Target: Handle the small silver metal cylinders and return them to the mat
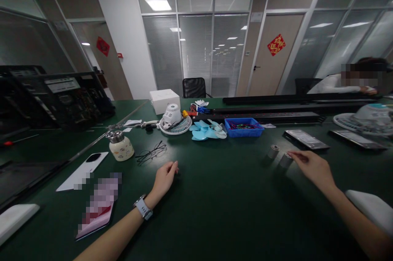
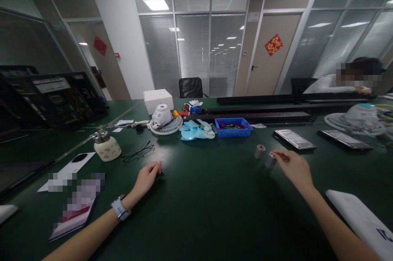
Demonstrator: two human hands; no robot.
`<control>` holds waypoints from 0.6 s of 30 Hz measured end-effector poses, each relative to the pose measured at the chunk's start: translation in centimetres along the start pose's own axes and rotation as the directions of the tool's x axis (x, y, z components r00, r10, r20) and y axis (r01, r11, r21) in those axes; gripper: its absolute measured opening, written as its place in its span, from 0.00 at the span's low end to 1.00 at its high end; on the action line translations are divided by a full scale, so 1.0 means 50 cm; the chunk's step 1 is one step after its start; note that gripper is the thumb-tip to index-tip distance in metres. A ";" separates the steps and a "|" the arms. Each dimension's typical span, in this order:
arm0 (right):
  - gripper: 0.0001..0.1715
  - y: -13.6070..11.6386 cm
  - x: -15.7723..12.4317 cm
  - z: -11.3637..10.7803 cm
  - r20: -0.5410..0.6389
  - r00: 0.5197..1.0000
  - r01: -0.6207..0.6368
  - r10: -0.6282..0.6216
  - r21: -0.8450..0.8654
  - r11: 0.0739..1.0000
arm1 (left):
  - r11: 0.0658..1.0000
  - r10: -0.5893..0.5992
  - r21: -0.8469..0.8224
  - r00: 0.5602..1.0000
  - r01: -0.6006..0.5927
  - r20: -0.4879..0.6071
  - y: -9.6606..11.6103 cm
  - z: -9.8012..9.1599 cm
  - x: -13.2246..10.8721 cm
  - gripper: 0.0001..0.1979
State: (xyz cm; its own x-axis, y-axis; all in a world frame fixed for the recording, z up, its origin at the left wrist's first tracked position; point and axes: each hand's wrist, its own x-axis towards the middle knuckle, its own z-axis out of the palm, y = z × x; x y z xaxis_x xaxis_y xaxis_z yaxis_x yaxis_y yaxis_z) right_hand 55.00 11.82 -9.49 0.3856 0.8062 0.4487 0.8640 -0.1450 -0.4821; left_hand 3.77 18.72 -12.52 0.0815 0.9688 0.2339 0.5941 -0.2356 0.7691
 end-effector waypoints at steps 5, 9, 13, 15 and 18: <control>0.26 0.014 0.003 -0.002 0.038 0.999 0.004 -0.002 -0.061 0.998 | 1.000 0.006 0.000 1.000 -0.006 -0.005 0.000 0.000 0.000 0.24; 0.38 -0.002 0.020 -0.008 -0.060 0.990 0.107 -0.130 -0.288 0.951 | 1.000 0.022 0.010 1.000 -0.022 -0.021 0.000 0.000 -0.001 0.24; 0.43 -0.035 0.077 0.009 0.193 0.980 0.121 -0.055 -0.351 0.929 | 0.999 0.032 0.022 0.999 -0.032 -0.011 -0.001 0.001 0.000 0.24; 0.38 -0.048 0.106 0.022 0.327 0.944 0.071 0.044 -0.330 0.941 | 0.999 0.033 0.023 0.999 -0.033 -0.002 -0.003 0.002 0.000 0.24; 0.30 -0.067 0.128 0.038 0.346 0.932 0.015 0.109 -0.336 0.942 | 0.999 0.042 0.028 0.999 -0.042 0.008 -0.008 0.002 0.001 0.24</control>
State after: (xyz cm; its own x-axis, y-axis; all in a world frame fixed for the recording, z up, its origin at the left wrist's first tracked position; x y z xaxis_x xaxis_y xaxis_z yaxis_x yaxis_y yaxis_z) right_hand 53.97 18.56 -6.47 0.3415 0.9339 0.1056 0.9281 -0.3173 -0.1948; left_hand 3.65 18.88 -12.87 0.1125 0.9586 0.2615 0.6120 -0.2742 0.7418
